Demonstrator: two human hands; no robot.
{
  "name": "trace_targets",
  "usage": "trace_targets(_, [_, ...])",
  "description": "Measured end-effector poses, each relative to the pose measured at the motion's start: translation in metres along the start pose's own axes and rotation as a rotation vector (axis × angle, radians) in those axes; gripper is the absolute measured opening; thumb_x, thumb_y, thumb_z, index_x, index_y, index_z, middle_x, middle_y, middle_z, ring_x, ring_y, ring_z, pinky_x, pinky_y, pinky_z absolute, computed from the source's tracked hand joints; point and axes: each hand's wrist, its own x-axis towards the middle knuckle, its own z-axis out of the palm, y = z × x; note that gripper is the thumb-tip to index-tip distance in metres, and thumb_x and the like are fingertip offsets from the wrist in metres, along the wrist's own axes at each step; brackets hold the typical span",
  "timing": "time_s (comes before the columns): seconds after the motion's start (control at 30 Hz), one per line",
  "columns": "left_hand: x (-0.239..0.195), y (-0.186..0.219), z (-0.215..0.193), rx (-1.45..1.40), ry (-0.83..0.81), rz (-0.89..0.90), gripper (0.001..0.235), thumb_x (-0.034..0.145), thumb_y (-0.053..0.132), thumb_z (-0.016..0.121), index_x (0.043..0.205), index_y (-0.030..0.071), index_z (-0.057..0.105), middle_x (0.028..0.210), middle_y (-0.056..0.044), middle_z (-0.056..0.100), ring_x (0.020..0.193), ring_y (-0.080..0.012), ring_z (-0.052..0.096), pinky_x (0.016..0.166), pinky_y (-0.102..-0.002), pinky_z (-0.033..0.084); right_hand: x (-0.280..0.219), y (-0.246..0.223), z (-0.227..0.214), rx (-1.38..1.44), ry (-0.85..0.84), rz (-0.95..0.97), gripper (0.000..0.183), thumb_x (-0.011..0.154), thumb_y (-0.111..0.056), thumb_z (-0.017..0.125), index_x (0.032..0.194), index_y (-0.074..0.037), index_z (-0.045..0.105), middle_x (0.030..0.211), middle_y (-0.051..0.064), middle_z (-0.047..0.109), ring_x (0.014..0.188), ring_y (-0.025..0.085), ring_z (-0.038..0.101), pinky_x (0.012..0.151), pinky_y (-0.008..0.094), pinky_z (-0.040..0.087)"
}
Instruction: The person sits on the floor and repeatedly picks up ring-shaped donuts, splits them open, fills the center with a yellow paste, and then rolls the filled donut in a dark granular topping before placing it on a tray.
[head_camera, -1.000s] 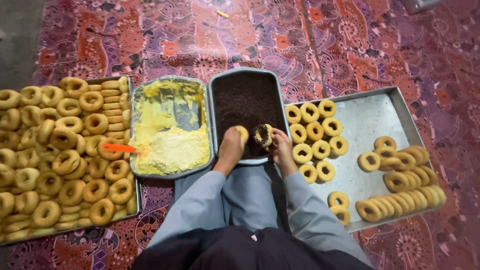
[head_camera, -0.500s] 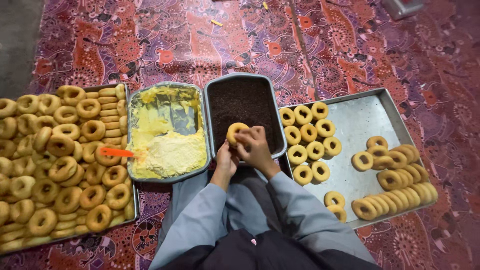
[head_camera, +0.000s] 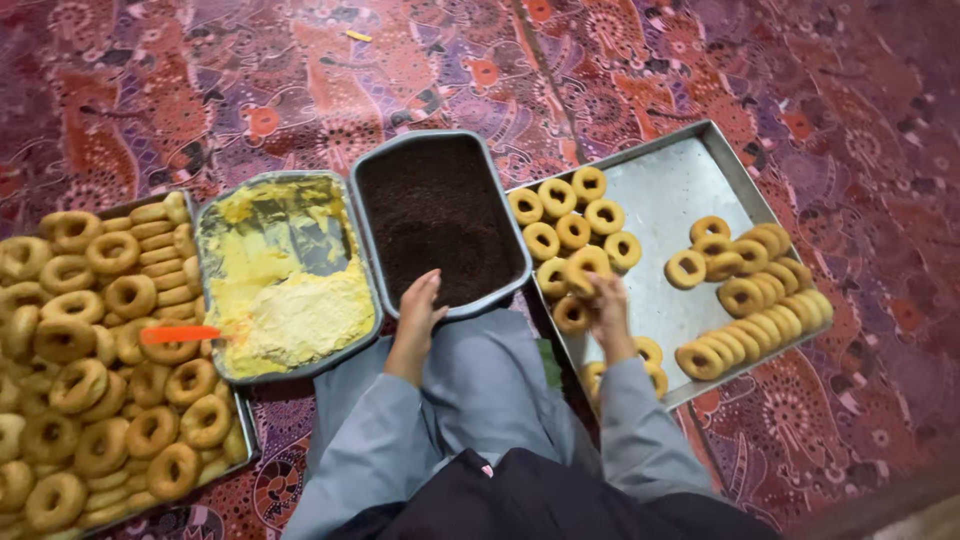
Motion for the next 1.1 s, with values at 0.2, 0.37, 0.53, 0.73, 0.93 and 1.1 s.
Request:
trace_targets(0.2, [-0.020, -0.013, -0.016, -0.058, 0.046, 0.009, 0.049, 0.100, 0.034, 0.057, 0.142, 0.009, 0.059, 0.152, -0.015, 0.050, 0.140, -0.0383, 0.047, 0.106, -0.051, 0.050, 0.032, -0.046, -0.106, -0.402, 0.288, -0.224, 0.050, 0.085, -0.015, 0.084, 0.128, -0.005, 0.063, 0.107, 0.005, 0.070, 0.079, 0.018, 0.062, 0.063, 0.034, 0.045])
trace_targets(0.37, [-0.025, -0.011, -0.007, -0.031, 0.111, 0.026, 0.048, 0.100, 0.033, 0.055, 0.141, 0.009, 0.058, 0.151, -0.013, 0.052, 0.137, -0.0367, 0.051, 0.105, -0.049, 0.050, 0.047, -0.046, -0.109, -0.473, 0.181, -0.029, 0.050, 0.080, -0.022, 0.085, 0.120, 0.001, 0.066, 0.103, 0.009, 0.073, 0.088, 0.020, 0.072, 0.074, 0.035, 0.061])
trace_targets(0.53, [-0.027, -0.007, 0.008, -0.040, 0.156, 0.068, 0.047, 0.102, 0.031, 0.054, 0.142, 0.008, 0.058, 0.147, -0.012, 0.056, 0.134, -0.0345, 0.055, 0.105, -0.047, 0.050, 0.070, -0.051, -0.108, -0.942, 0.082, -0.214, 0.053, 0.079, -0.035, 0.086, 0.117, -0.001, 0.071, 0.108, 0.014, 0.075, 0.095, 0.023, 0.070, 0.084, 0.037, 0.055])
trace_targets(0.73, [-0.047, -0.005, 0.015, -0.117, 0.189, 0.097, 0.047, 0.102, 0.028, 0.052, 0.141, 0.002, 0.056, 0.147, -0.011, 0.057, 0.129, -0.0308, 0.058, 0.104, -0.045, 0.050, 0.108, -0.100, -0.134, -1.352, 0.284, -0.438, 0.041, 0.098, -0.041, 0.069, 0.115, -0.004, 0.073, 0.111, 0.018, 0.074, 0.106, 0.035, 0.071, 0.097, 0.044, 0.053])
trace_targets(0.93, [-0.062, 0.004, 0.028, -0.197, 0.254, 0.111, 0.046, 0.103, 0.026, 0.053, 0.141, 0.002, 0.057, 0.144, -0.012, 0.058, 0.127, -0.0291, 0.059, 0.104, -0.045, 0.049, 0.118, -0.149, -0.151, -1.731, 0.524, -0.233, 0.065, 0.069, -0.024, 0.086, 0.128, -0.009, 0.063, 0.144, 0.021, 0.045, 0.134, 0.043, 0.049, 0.109, 0.047, 0.045])
trace_targets(1.1, [-0.064, 0.009, 0.032, -0.217, 0.242, 0.115, 0.046, 0.102, 0.028, 0.053, 0.141, 0.004, 0.057, 0.141, -0.012, 0.061, 0.126, -0.0277, 0.061, 0.103, -0.043, 0.049, 0.109, -0.152, -0.135, -1.542, 0.640, -0.191, 0.067, 0.087, -0.030, 0.069, 0.150, -0.012, 0.054, 0.145, 0.028, 0.054, 0.130, 0.048, 0.058, 0.108, 0.055, 0.046])
